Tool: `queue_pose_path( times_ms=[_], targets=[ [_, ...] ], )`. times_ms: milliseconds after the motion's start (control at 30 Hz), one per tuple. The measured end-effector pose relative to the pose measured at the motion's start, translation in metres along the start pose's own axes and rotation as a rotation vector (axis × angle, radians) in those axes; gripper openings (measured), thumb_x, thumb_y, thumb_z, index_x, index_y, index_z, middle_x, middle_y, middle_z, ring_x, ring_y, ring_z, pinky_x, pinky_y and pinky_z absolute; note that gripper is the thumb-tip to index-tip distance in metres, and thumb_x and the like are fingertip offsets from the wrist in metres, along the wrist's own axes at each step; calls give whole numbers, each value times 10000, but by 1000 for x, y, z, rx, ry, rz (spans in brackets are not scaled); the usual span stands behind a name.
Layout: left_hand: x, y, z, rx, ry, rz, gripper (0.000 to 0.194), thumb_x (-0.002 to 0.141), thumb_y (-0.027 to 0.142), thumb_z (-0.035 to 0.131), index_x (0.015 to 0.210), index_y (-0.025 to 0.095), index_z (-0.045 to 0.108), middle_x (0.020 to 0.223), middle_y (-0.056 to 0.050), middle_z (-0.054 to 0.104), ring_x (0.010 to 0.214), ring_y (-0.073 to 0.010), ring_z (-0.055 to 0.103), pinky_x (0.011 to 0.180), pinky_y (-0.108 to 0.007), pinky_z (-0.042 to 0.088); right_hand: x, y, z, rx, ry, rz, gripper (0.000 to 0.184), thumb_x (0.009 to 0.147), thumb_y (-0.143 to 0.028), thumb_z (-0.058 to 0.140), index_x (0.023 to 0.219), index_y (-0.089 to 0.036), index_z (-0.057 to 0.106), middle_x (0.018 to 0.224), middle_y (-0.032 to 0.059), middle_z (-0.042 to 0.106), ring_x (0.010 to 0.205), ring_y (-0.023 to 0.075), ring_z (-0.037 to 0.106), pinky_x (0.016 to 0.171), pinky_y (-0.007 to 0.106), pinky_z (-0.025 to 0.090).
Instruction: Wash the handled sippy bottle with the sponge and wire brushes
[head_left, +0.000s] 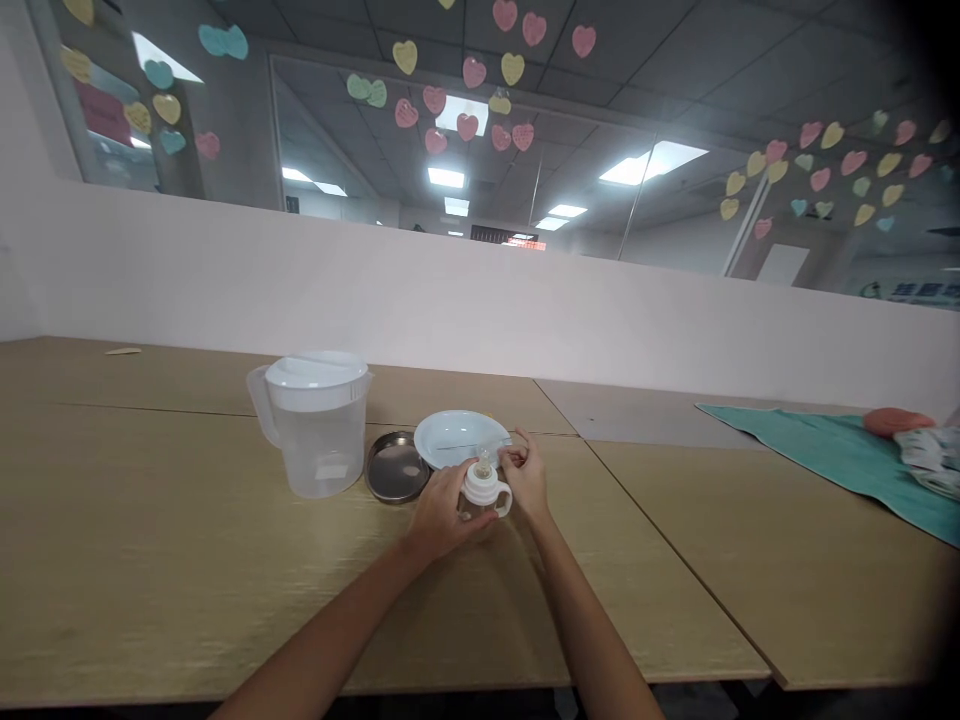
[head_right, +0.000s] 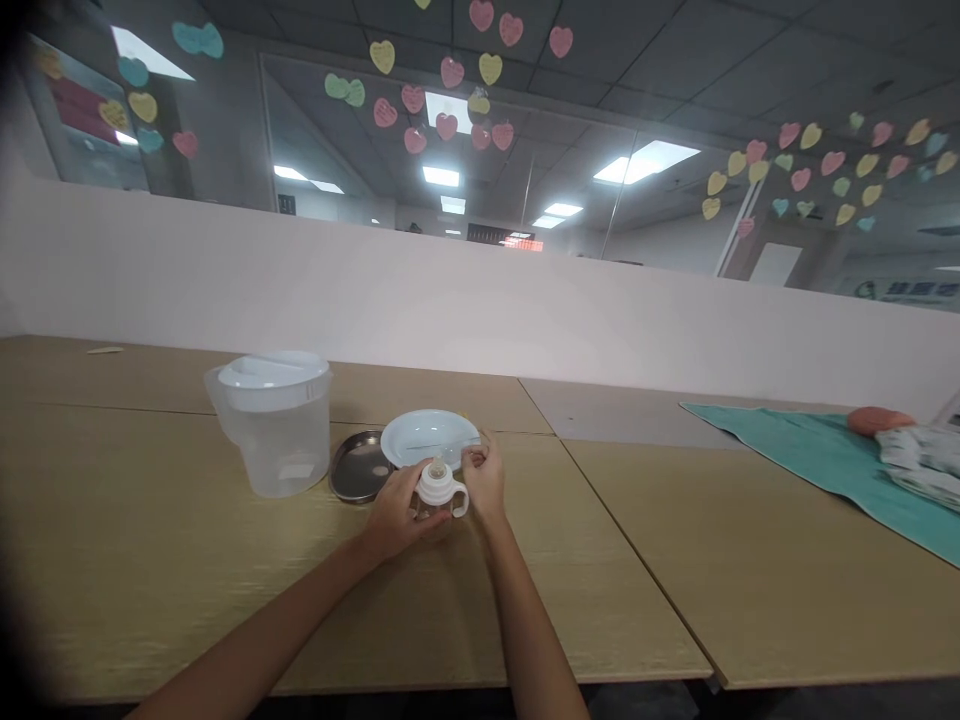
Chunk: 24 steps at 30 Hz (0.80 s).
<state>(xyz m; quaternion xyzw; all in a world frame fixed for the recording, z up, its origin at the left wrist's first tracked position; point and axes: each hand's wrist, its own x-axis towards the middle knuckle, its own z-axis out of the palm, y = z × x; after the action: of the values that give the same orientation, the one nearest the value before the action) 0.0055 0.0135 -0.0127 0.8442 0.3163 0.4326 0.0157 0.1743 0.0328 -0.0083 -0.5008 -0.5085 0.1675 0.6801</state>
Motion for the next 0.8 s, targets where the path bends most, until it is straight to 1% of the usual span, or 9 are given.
queue_pose_path(
  times_ms=[67, 167, 267, 400, 533, 600, 667, 733, 800],
  targets=[
    [0, 0, 0, 3, -1, 2, 681, 722, 581, 572, 1249, 176, 423, 1199, -113, 572, 1069, -244, 551, 902, -377, 452, 0, 0, 0, 6, -52, 10, 479, 711, -302, 522, 1160, -140, 486, 759, 29, 653, 697, 166, 603, 697, 300, 479],
    [0, 0, -1, 9, -10, 1, 692, 720, 584, 571, 1255, 174, 415, 1202, -112, 570, 1061, -242, 555, 902, -385, 453, -2, -1, -1, -50, -134, 14, 336, 727, -295, 472, 1017, -154, 565, 761, 32, 660, 724, 173, 614, 705, 296, 467],
    [0, -2, -3, 15, -39, 4, 696, 719, 586, 571, 1259, 178, 412, 1201, -112, 570, 1055, -245, 555, 901, -392, 451, -3, -3, -3, -121, -179, -26, 265, 765, -319, 448, 916, -168, 605, 811, 42, 669, 771, 177, 614, 716, 284, 452],
    [1, -3, -6, 15, -51, 6, 702, 712, 593, 572, 1255, 176, 418, 1206, -115, 565, 1071, -251, 543, 913, -392, 440, -3, -6, -5, -201, -192, -87, 325, 831, -402, 406, 830, -174, 638, 838, 51, 670, 794, 178, 598, 729, 274, 430],
    [1, -2, -7, -2, -67, -2, 692, 715, 585, 572, 1256, 181, 419, 1205, -116, 565, 1074, -251, 539, 924, -399, 432, -3, -9, -7, -283, -225, -124, 387, 863, -433, 380, 740, -181, 648, 771, 42, 658, 762, 176, 580, 714, 272, 412],
    [1, -2, -7, -17, -68, -11, 695, 713, 580, 578, 1259, 181, 419, 1200, -118, 566, 1068, -253, 541, 922, -407, 432, -4, -12, -8, -279, -215, -127, 419, 877, -454, 370, 723, -182, 650, 749, 41, 653, 761, 179, 579, 726, 280, 410],
    [0, -2, -6, -46, -68, -20, 702, 706, 572, 591, 1263, 182, 418, 1203, -119, 564, 1071, -253, 540, 928, -413, 429, -6, -17, -7, -225, -209, -128, 452, 886, -476, 360, 709, -178, 651, 745, 44, 652, 766, 182, 578, 731, 284, 413],
    [1, -2, -5, -97, -69, -32, 714, 698, 557, 613, 1274, 188, 408, 1228, -115, 547, 1099, -249, 525, 953, -414, 418, -9, -23, -6, -144, -267, -151, 465, 879, -499, 376, 699, -171, 652, 743, 46, 645, 772, 184, 573, 717, 281, 420],
    [1, -4, -4, -161, -60, -65, 736, 687, 533, 640, 1288, 191, 388, 1266, -112, 518, 1141, -241, 502, 985, -407, 402, -11, -28, -3, -75, -375, -203, 424, 831, -530, 454, 751, -167, 659, 782, 46, 638, 787, 184, 564, 706, 275, 428]
  ],
)
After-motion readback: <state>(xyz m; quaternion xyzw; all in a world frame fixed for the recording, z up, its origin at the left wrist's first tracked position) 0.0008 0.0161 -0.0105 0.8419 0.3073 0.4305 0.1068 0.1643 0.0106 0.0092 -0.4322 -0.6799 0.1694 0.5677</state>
